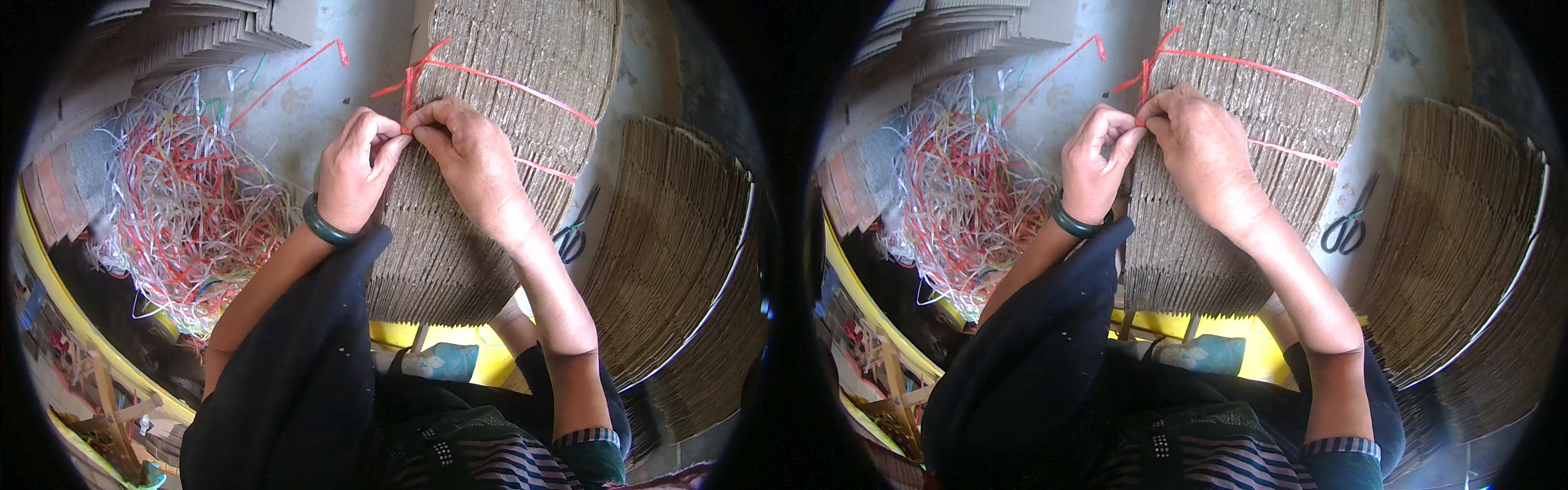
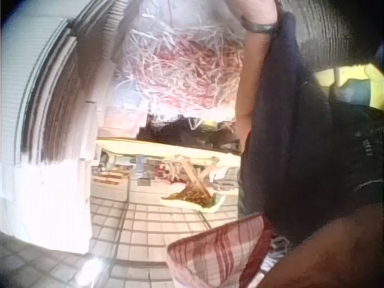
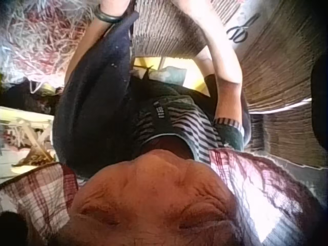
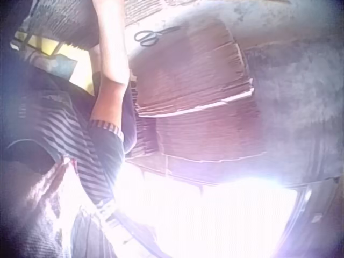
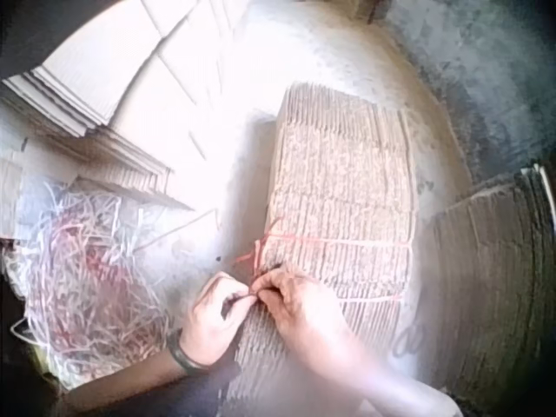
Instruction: The person gathers stacks of corrugated cardboard sheets, aligns them, and ties them into bundles using colored plastic straps. The person uses scissors to cut the straps after securing each bundle and places the finished bundles aside.
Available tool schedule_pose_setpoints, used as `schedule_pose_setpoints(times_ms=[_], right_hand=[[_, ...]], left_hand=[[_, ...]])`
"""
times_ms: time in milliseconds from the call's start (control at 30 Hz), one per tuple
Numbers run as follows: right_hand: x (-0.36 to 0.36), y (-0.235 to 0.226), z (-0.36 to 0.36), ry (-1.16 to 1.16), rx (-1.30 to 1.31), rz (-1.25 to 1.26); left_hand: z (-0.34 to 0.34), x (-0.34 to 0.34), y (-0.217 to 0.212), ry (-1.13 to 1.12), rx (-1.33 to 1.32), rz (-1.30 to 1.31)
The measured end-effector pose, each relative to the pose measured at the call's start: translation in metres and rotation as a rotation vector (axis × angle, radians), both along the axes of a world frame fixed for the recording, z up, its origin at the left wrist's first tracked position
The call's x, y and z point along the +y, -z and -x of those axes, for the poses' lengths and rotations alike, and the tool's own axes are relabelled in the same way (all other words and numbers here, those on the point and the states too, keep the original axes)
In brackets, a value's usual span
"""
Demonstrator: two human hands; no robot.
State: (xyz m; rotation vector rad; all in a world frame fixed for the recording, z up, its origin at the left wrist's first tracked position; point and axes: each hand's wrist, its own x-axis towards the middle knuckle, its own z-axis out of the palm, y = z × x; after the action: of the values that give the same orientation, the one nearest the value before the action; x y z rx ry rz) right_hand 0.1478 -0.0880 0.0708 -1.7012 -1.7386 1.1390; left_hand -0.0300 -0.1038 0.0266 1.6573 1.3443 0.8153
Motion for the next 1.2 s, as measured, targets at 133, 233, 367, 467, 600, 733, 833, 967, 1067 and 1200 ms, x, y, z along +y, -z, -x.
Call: schedule_pose_setpoints(times_ms=[133,233,367,467,600,733,833,967,1067,1200], right_hand=[[0.004,-0.003,-0.003,-0.02,-0.003,0.043],[0.005,-0.005,-0.008,-0.117,-0.102,-0.107],[0.01,0.002,-0.022,-0.231,-0.275,-0.378],[0.013,0.01,-0.022,-0.203,-0.313,-0.475],[0.012,0.0,-0.019,-0.101,-0.253,-0.384],[0.012,-0.008,-0.087,0.449,-0.183,-0.394],[-0.034,0.04,-0.183,1.008,0.082,-0.313],[-0.171,0.159,-0.225,0.865,-0.255,-0.052],[-0.217,0.171,-0.151,0.795,-0.108,0.153],[-0.242,0.166,-0.131,0.789,-0.049,0.26]], left_hand=[[0.003,0.001,0.003,0.002,-0.087,0.144],[0.002,0.01,-0.01,0.053,-0.049,0.159],[0.007,0.011,0.003,0.132,-0.032,0.168],[0.009,-0.002,0.008,0.127,-0.029,0.258],[0.011,-0.009,0.015,0.124,-0.002,0.259],[0.033,-0.037,0.047,0.193,-0.267,0.465],[0.049,-0.048,0.044,0.422,-0.226,0.498],[0.031,-0.037,0.04,0.557,-0.231,0.473],[0.032,-0.04,0.051,0.538,-0.135,0.39],[0.027,-0.035,0.038,0.528,-0.182,0.353]])
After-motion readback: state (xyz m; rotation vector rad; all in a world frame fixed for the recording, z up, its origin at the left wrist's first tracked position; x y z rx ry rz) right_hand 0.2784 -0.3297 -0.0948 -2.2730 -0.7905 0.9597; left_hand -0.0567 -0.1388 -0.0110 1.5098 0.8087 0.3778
